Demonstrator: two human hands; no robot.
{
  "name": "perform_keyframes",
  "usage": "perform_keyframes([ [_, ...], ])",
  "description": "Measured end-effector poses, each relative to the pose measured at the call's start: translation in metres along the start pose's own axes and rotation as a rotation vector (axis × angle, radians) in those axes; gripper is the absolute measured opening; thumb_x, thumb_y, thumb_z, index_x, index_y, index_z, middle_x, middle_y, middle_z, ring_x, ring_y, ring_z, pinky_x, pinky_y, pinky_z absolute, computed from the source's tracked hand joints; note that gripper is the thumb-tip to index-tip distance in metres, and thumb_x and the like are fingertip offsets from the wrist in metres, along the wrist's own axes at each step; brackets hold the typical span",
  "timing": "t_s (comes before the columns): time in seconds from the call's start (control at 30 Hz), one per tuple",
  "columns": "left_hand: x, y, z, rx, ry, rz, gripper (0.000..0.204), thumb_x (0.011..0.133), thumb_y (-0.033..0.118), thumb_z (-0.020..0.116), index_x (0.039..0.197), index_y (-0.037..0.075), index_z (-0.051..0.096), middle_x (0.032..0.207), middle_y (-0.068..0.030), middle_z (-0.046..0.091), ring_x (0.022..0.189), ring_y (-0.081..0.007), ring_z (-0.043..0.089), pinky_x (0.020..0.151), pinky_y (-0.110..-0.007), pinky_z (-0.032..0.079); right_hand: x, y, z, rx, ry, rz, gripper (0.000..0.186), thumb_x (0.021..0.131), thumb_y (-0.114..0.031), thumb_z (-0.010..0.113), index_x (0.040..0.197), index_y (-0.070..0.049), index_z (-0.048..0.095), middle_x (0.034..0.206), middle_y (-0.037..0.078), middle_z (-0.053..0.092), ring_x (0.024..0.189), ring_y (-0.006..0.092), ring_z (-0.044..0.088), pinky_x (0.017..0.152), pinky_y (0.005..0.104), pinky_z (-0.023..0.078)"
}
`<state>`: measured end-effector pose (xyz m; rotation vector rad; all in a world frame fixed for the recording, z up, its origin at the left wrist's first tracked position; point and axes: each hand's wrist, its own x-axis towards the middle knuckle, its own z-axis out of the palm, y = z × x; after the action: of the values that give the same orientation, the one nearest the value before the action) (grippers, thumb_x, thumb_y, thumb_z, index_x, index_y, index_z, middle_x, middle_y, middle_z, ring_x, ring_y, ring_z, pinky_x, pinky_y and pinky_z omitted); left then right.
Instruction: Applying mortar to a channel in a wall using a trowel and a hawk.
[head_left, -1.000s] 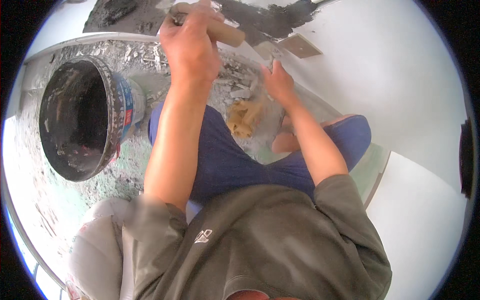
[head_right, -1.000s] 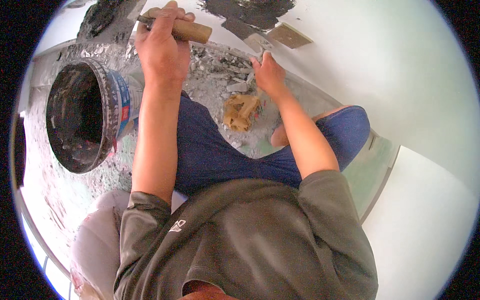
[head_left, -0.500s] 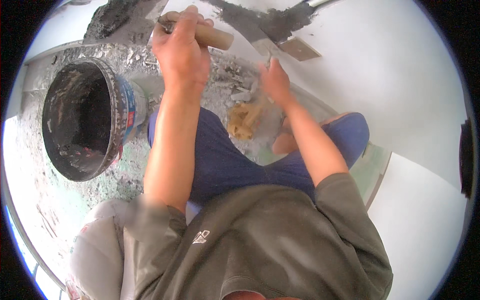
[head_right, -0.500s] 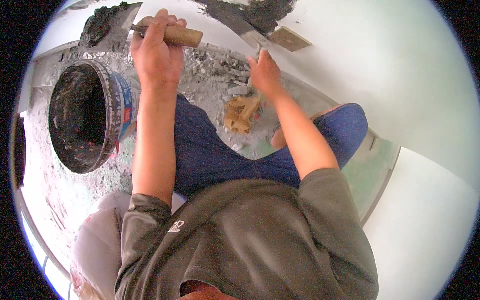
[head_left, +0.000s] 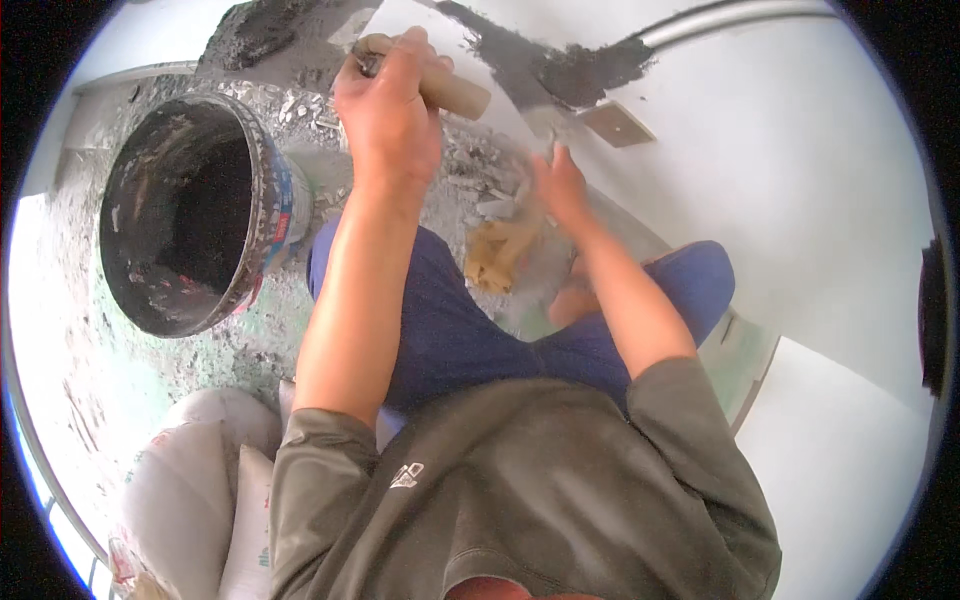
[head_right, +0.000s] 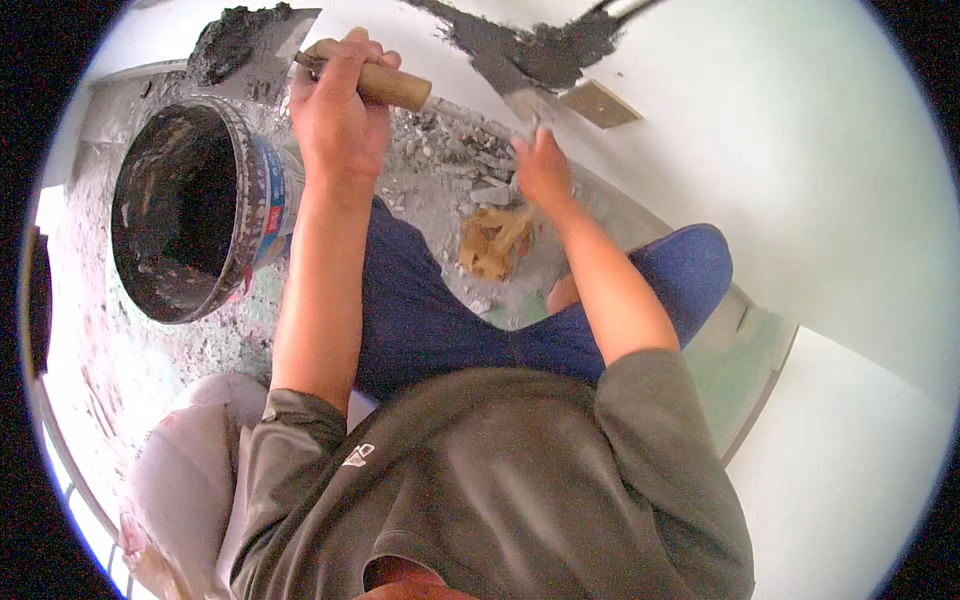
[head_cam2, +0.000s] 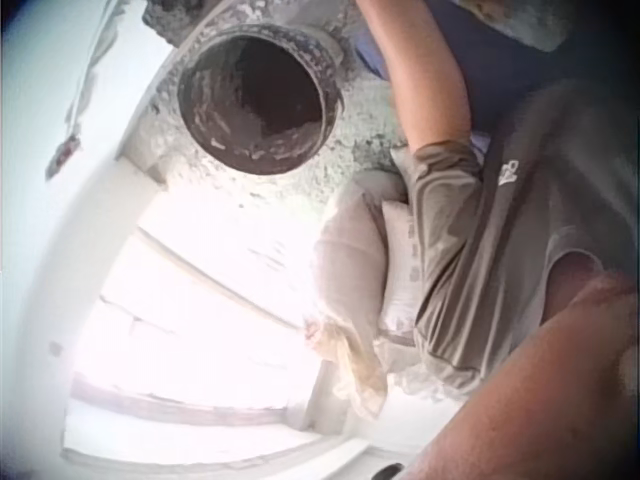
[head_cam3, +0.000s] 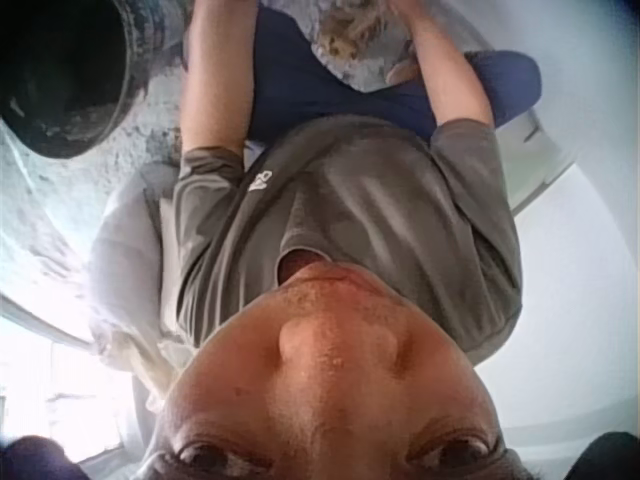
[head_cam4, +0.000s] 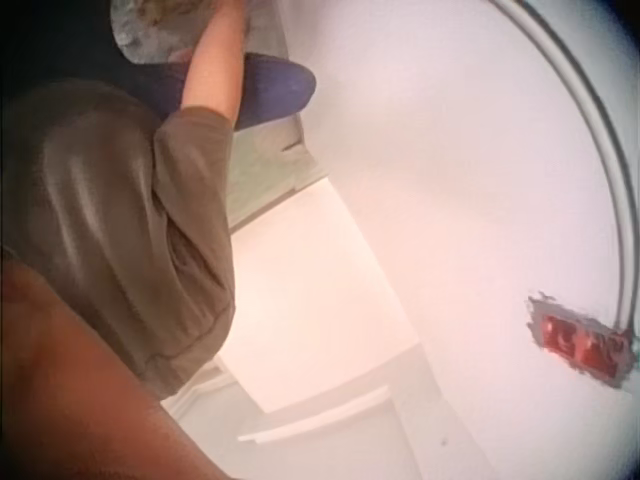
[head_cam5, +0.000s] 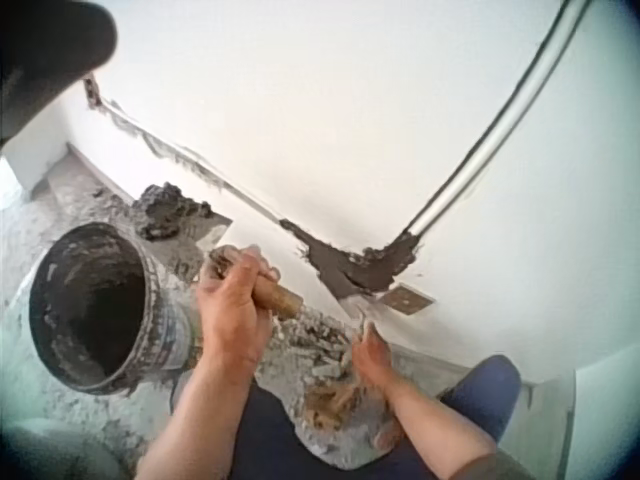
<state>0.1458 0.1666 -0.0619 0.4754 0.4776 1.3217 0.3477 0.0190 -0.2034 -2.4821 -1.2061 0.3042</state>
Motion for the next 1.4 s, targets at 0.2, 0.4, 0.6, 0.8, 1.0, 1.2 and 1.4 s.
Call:
perform_keyframes([
  [0.2, -0.001, 0.008, -0.005, -0.018, 0.022, 0.008, 0.019, 0.084, 0.006, 0.068, 0.096, 0.000, 0.055, 0.079, -0.0072, 0.061, 0.070, -0.0185, 0.061, 0.065, -0.033, 0.050, -0.032, -0.043, -0.040, -0.097, -0.141, -0.154, 0.047, 0.094, -0.042, 0.053, 0.112, 0.001, 0.051, 0.103, 0.026, 0.062, 0.095, 0.0442, 0.060, 0.081, 0.0521, 0.047],
  [0.4, -0.003, 0.016, -0.009, 0.041, 0.025, -0.048, 0.012, 0.085, 0.002, 0.065, 0.091, 0.001, 0.054, 0.081, -0.0086, 0.060, 0.072, -0.0200, 0.060, 0.068, -0.035, 0.050, 0.009, -0.082, -0.092, -0.164, 0.041, -0.470, 0.042, 0.094, -0.037, 0.055, 0.114, -0.001, 0.053, 0.099, 0.025, 0.064, 0.093, 0.0440, 0.061, 0.078, 0.0510, 0.048],
  [0.6, 0.000, -0.011, -0.022, 0.139, 0.074, -0.162, 0.012, 0.085, 0.006, 0.067, 0.087, -0.001, 0.057, 0.075, -0.0081, 0.058, 0.068, -0.0206, 0.060, 0.063, -0.035, 0.049, -0.011, -0.054, -0.145, 0.018, 0.003, -0.446, 0.040, 0.093, -0.033, 0.058, 0.116, 0.000, 0.053, 0.103, 0.025, 0.063, 0.095, 0.0422, 0.061, 0.079, 0.0472, 0.049],
  [0.8, 0.022, -0.067, -0.026, 0.316, 0.164, -0.295, 0.012, 0.083, 0.008, 0.067, 0.084, 0.002, 0.057, 0.072, -0.0054, 0.057, 0.065, -0.0189, 0.058, 0.060, -0.034, 0.047, -0.016, -0.067, -0.155, 0.032, 0.111, -0.594, 0.038, 0.096, -0.027, 0.054, 0.120, 0.001, 0.050, 0.106, 0.024, 0.062, 0.097, 0.0422, 0.060, 0.082, 0.0459, 0.048],
  [1.0, 0.053, -0.100, -0.032, 0.511, 0.162, -0.064, 0.015, 0.083, 0.006, 0.066, 0.093, 0.002, 0.055, 0.078, -0.0051, 0.058, 0.065, -0.0163, 0.056, 0.060, -0.034, 0.046, -0.002, -0.065, -0.142, 0.032, 0.020, -0.598, 0.037, 0.097, -0.026, 0.052, 0.123, 0.001, 0.048, 0.109, 0.024, 0.060, 0.099, 0.0422, 0.058, 0.083, 0.0467, 0.047],
  [1.2, 0.060, -0.129, -0.026, 0.499, 0.168, -0.048, 0.020, 0.085, 0.004, 0.064, 0.101, 0.003, 0.053, 0.081, -0.0051, 0.058, 0.068, -0.0160, 0.057, 0.060, -0.033, 0.048, 0.013, -0.068, -0.121, -0.036, 0.025, -0.660, 0.038, 0.098, -0.028, 0.050, 0.124, -0.001, 0.048, 0.111, 0.023, 0.060, 0.100, 0.0420, 0.059, 0.082, 0.0479, 0.047],
  [1.4, 0.065, -0.149, -0.040, 0.636, 0.245, -0.114, 0.039, 0.082, 0.007, 0.065, 0.119, -0.001, 0.052, 0.106, -0.0189, 0.064, 0.097, -0.0310, 0.062, 0.083, -0.040, 0.048, 0.025, -0.088, -0.107, -0.023, -0.063, -0.662, 0.036, 0.097, -0.028, 0.049, 0.120, -0.001, 0.048, 0.113, 0.022, 0.060, 0.100, 0.0418, 0.059, 0.082, 0.0488, 0.048],
])
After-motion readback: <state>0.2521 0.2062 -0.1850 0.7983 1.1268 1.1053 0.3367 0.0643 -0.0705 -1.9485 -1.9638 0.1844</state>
